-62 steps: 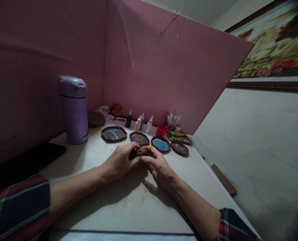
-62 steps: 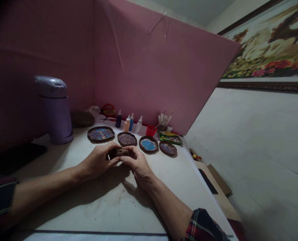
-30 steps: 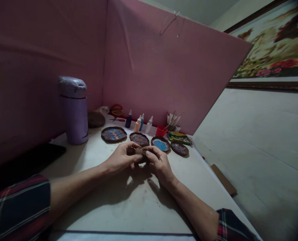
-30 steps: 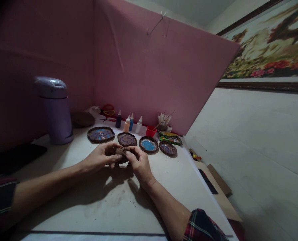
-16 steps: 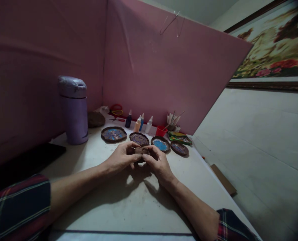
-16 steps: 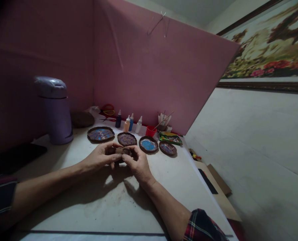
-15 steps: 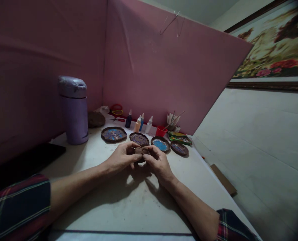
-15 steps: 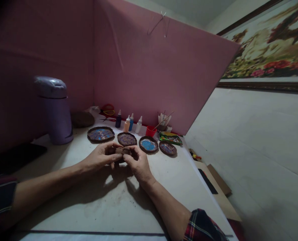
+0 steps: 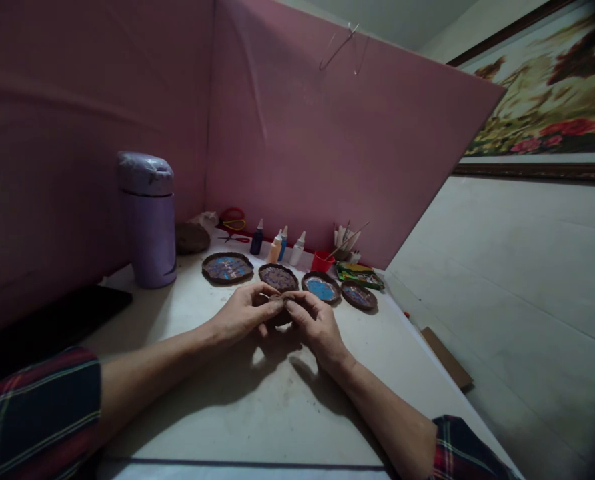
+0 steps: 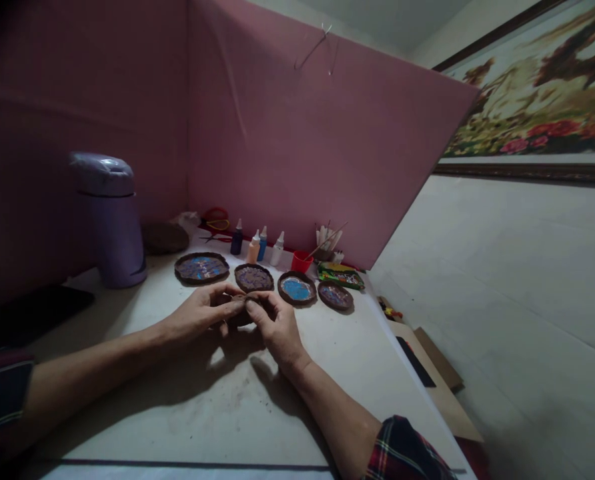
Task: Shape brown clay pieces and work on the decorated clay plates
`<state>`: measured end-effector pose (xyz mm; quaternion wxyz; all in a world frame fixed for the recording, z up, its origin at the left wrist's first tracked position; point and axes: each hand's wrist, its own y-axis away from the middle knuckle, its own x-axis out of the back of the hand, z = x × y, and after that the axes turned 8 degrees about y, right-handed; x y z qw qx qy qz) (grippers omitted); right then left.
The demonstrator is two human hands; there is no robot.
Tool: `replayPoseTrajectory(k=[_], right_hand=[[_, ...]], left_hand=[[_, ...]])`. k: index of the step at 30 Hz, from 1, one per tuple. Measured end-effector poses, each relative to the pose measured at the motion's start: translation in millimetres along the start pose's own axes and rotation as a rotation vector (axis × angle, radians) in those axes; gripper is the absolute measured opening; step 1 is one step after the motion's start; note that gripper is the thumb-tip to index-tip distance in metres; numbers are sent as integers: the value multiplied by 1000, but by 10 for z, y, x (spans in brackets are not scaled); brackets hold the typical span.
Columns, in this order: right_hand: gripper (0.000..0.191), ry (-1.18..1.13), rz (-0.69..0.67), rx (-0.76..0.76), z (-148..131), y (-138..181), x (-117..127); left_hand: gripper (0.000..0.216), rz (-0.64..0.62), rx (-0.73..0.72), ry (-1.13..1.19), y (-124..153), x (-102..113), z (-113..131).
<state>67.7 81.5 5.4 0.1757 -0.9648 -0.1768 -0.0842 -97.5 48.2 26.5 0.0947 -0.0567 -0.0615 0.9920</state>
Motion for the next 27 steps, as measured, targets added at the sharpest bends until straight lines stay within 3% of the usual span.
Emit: replayPoseTrajectory(k=[27], right_hand=[[16,18,102,22,-125,75,-95]], left_hand=[[11,70,-60,42,80,-87,58]])
